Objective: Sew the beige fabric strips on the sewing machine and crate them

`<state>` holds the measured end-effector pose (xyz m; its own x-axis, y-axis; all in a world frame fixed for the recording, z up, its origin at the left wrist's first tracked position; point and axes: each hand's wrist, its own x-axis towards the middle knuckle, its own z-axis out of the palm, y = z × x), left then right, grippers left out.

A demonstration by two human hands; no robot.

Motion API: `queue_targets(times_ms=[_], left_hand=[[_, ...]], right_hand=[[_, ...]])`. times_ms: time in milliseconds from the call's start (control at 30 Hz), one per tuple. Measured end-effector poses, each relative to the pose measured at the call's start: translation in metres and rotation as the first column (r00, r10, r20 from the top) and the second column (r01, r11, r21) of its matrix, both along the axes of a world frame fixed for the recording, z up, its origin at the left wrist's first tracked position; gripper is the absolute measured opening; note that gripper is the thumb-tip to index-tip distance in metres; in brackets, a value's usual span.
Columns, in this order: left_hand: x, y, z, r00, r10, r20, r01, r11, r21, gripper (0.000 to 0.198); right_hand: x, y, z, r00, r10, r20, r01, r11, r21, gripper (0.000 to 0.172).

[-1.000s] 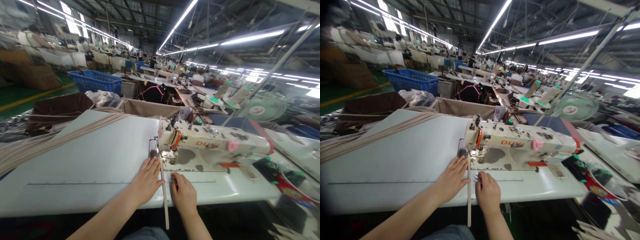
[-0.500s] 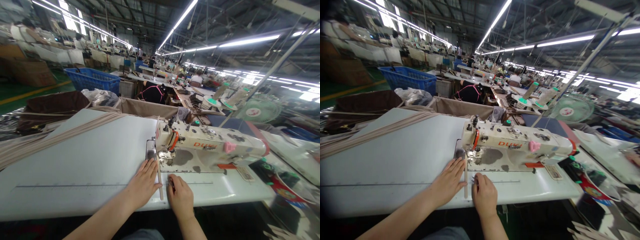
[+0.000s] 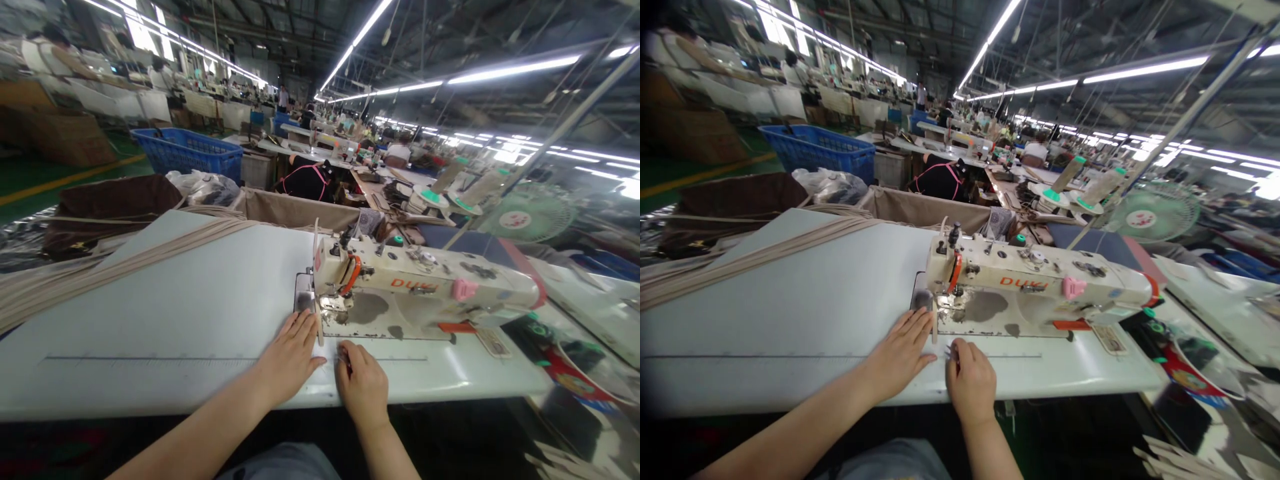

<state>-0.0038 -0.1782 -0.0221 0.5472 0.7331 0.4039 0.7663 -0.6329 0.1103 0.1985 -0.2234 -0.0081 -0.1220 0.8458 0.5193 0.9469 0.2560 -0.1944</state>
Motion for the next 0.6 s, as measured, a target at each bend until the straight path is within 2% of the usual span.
queue_targets(times_ms=[233,400,600], left_hand=[[0.0,0.003,0.004,1.0,0.007,-0.028,-0.009,0.998,-0.056,0.072],[-0.001,0.015,0.003,1.0,0.012,-0.02,-0.014,0.997,-0.081,0.066],[-0.004,0.027,0.01,0.999,0.004,-0.052,-0.011,0.991,-0.136,0.061]], right_hand=[[-0.001,0.001,0.001,1.0,-0.005,-0.009,0.005,1.0,-0.006,0.027],[-0.001,0.0,0.001,1.0,-0.003,0.002,0.003,1.0,0.016,0.027],[-0.001,0.001,0.0,1.0,0.003,0.026,-0.004,0.999,0.046,0.026]])
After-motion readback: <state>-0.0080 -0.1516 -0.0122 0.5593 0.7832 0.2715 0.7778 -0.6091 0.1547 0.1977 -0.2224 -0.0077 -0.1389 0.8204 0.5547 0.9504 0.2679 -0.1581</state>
